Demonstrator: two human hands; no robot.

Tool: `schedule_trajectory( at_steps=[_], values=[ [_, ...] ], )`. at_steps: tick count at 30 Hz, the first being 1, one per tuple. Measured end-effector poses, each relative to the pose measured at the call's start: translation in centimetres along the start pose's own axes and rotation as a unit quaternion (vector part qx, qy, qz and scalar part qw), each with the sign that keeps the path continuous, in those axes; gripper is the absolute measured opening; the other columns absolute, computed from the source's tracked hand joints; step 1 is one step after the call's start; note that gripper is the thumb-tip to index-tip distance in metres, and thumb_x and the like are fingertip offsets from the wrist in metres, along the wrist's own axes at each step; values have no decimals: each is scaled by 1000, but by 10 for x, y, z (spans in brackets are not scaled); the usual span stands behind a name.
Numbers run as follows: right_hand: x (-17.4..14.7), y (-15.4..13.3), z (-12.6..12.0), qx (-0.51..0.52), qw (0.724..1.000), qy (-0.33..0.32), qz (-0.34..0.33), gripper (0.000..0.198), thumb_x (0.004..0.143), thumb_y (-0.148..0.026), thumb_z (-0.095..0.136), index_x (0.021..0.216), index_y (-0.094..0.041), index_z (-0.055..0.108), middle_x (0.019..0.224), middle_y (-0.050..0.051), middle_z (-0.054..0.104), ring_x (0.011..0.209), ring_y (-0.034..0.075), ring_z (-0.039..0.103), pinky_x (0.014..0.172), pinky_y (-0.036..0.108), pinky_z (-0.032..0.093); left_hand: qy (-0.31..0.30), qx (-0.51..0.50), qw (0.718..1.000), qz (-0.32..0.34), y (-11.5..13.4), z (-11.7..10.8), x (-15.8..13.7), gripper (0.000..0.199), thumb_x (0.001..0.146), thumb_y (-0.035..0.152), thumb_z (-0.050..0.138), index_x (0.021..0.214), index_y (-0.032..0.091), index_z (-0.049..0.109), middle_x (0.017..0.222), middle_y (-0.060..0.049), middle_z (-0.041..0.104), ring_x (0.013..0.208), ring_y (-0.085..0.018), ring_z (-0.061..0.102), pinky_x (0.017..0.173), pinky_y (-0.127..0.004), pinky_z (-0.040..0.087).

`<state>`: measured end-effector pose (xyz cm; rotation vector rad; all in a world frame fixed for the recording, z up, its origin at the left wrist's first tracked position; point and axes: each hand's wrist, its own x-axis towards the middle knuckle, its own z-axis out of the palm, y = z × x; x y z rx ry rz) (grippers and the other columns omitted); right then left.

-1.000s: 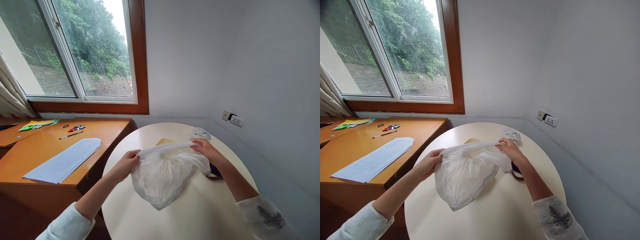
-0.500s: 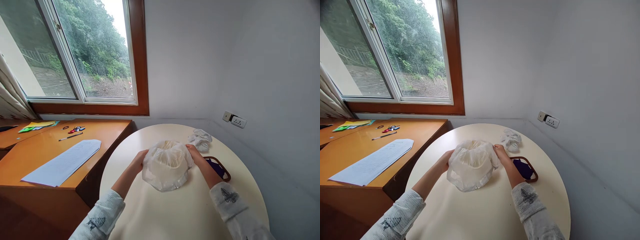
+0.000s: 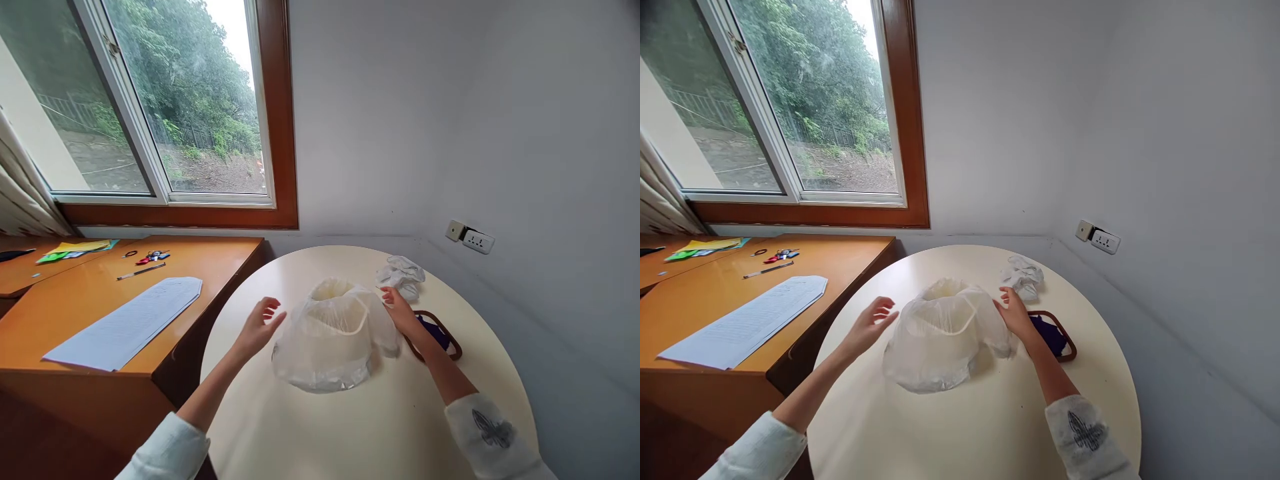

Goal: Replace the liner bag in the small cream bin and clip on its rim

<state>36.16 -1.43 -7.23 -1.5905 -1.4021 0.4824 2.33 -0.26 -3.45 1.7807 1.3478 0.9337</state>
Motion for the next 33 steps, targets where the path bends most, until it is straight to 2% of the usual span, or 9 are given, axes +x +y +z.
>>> schedule_trajectory(
  at_steps=[1,3,5,10,15,18,22,26,33],
  values=[
    [-7,-6,-5,-1,999,37,-5,32,75,-41,49,99,-19,48,93,6,56,87,19,53,75,33,41,27,33,998,54,6,-3,-6,25,74,41,54,86,20,47,92,-4,54,83,-17,53,78,-32,44],
    [-26,-20,-15,-6,994,104,-26,25,81,-41,41,94,-21,47,96,7,55,91,20,51,80,34,39,5,91,990,104,18,-4,-19,24,75,42,54,82,21,46,80,-2,55,76,-17,52,75,-33,43],
    [-48,-35,-20,-35,987,128,-86,20,82,-41,43,79,-21,47,77,3,55,75,18,52,73,31,40,-43,135,984,112,25,2,-30,30,71,46,59,82,21,48,77,-1,56,72,-18,52,69,-32,43],
    [-82,-54,-9,-65,982,-85,-159,22,79,-43,52,77,-21,52,71,1,58,70,17,54,70,29,40,-66,131,985,91,26,34,-42,31,73,50,57,76,19,54,70,-1,58,67,-18,52,61,-29,42],
    [-86,-56,10,-56,985,-101,-129,22,79,-41,53,72,-20,51,70,0,57,71,17,52,70,29,39,-142,46,974,172,27,53,-46,26,88,34,40,83,18,60,88,-6,62,81,-18,56,72,-29,46],
    [-88,-56,15,-54,985,-104,-125,19,81,-34,50,66,-20,48,68,-1,56,73,17,51,70,29,40,-169,118,945,253,22,58,-46,25,87,30,41,81,18,62,92,-9,61,86,-20,55,76,-32,45],
    [-94,-50,17,-82,975,-148,-140,26,83,-32,45,60,-20,43,64,-1,53,71,17,50,72,31,39,-174,251,901,310,8,61,-41,33,88,30,39,69,16,63,77,-11,59,74,-21,55,70,-35,46],
    [-98,-41,10,-131,962,-203,-124,27,83,-31,44,59,-20,42,61,-1,52,68,16,49,71,31,38,-188,311,883,296,-2,52,-36,34,88,30,39,70,15,63,78,-11,58,73,-21,55,69,-34,46],
    [-97,-36,-4,-176,946,-257,-91,31,79,-32,49,52,-20,38,53,-2,49,56,14,46,58,27,35,-266,259,910,185,-4,14,-29,17,81,31,50,79,19,62,96,-7,58,83,-20,57,74,-31,44]
  ],
)
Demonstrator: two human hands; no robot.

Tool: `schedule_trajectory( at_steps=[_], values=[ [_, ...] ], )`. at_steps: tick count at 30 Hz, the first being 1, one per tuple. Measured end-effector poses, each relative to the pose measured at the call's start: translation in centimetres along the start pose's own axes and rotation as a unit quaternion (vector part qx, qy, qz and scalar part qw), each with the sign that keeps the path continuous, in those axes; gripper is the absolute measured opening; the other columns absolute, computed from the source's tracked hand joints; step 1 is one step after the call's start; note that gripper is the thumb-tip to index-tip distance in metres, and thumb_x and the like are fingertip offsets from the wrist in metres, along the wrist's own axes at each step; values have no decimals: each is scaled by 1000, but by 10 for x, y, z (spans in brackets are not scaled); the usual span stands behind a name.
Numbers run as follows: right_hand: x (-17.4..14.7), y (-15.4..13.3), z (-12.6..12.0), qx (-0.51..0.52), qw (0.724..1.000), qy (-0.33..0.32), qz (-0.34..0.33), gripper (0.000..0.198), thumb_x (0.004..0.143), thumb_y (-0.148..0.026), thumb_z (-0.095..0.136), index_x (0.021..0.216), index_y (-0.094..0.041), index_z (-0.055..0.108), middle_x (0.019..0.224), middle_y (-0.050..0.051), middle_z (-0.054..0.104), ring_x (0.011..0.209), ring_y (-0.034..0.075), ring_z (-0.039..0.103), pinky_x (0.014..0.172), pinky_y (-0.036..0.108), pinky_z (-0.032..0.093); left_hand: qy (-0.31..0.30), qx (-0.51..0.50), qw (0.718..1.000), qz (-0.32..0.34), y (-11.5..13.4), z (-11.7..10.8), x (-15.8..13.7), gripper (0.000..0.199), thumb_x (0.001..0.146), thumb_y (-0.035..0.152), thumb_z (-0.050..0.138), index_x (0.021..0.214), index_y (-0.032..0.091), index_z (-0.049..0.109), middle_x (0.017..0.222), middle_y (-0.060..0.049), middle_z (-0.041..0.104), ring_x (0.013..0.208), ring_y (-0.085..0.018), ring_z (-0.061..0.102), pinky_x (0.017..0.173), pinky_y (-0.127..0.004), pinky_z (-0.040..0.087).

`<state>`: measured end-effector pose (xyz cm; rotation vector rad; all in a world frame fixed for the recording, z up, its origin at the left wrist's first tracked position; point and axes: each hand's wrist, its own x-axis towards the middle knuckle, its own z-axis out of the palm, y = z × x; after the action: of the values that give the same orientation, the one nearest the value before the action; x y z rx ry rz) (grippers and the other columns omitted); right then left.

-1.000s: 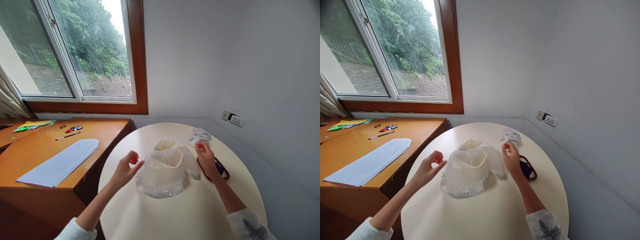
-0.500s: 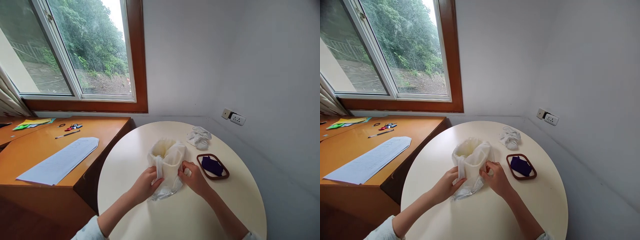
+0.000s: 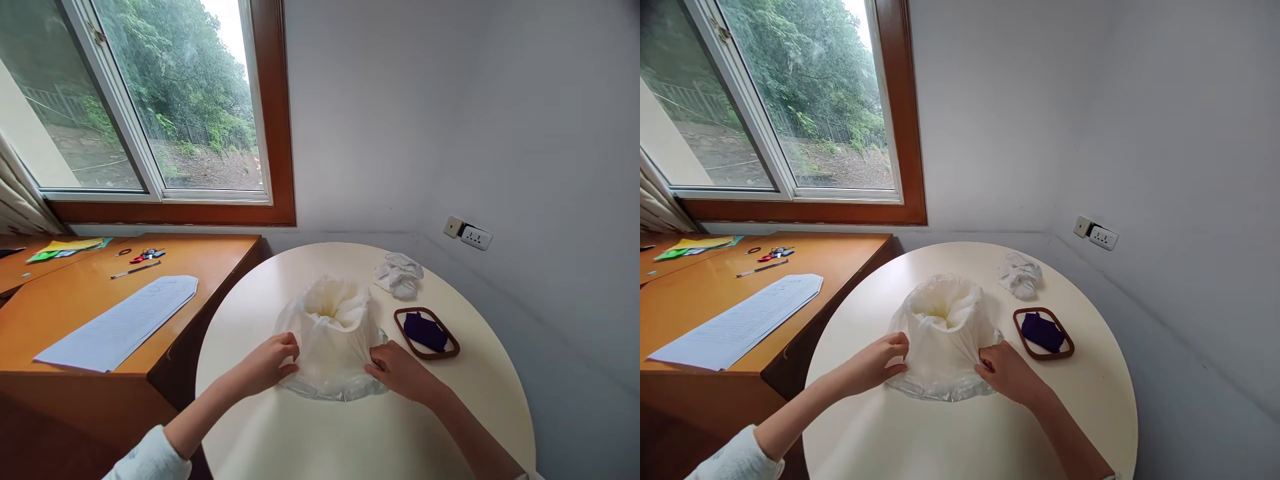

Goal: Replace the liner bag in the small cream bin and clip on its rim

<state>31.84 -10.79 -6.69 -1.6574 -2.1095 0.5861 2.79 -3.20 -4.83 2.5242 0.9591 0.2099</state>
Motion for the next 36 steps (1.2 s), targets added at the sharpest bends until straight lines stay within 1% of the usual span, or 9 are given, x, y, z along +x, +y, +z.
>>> schedule_trajectory(
  at_steps=[3,6,9,13,16,19,24,28,36],
  values=[
    [-3,4,-16,18,998,-56,31,20,72,-32,58,58,-20,49,59,-1,56,56,14,50,52,25,32,-17,-70,997,-39,-6,-27,-6,20,76,37,55,89,22,62,96,-5,59,83,-19,58,71,-29,45],
    [-5,2,-41,29,998,-52,36,12,72,-33,59,71,-21,58,66,0,61,59,15,54,51,24,34,60,-117,987,-88,-4,-57,-3,27,78,45,50,79,20,61,78,-3,61,75,-18,58,67,-27,45],
    [0,-13,-61,11,996,84,2,20,82,-34,48,69,-21,56,63,0,59,59,14,53,55,26,38,163,-130,970,-127,13,-78,10,36,81,50,42,76,18,58,72,-4,61,68,-17,58,64,-27,44],
    [17,-45,-68,-10,961,243,-135,20,88,-27,41,87,-19,60,93,6,64,91,17,56,82,32,41,166,-59,971,-160,42,-85,42,54,77,58,41,112,18,51,96,-10,63,80,-22,61,66,-29,45],
    [29,-60,-64,-71,957,191,-205,26,91,-22,36,104,-21,58,115,6,60,110,17,49,99,38,29,97,28,979,-178,52,-80,68,63,70,58,51,115,15,50,102,-14,62,86,-25,60,66,-28,44],
    [33,-63,-59,-124,963,113,-209,29,92,-20,30,97,-19,59,96,4,66,96,14,56,101,38,26,62,59,975,-206,48,-75,87,33,68,46,55,79,15,60,82,-14,65,76,-26,60,58,-28,40],
    [24,-61,-60,-195,961,86,-177,33,91,-20,30,71,-17,55,71,2,61,74,14,54,88,32,35,96,21,979,-179,42,-68,96,17,73,28,45,59,18,47,63,-5,57,58,-17,53,50,-25,34],
    [19,-70,-67,-222,967,58,-113,36,90,-25,31,59,-17,49,57,0,53,57,12,45,59,25,33,119,-19,984,-131,56,-63,93,16,73,26,42,58,19,39,57,1,48,52,-12,43,47,-23,30],
    [60,-78,-53,-223,973,-39,-48,24,84,-16,37,82,-16,60,81,5,64,67,13,55,56,23,34,127,-51,989,-49,85,-54,84,17,70,22,44,56,19,34,54,4,41,51,-10,35,47,-24,25]
  ],
)
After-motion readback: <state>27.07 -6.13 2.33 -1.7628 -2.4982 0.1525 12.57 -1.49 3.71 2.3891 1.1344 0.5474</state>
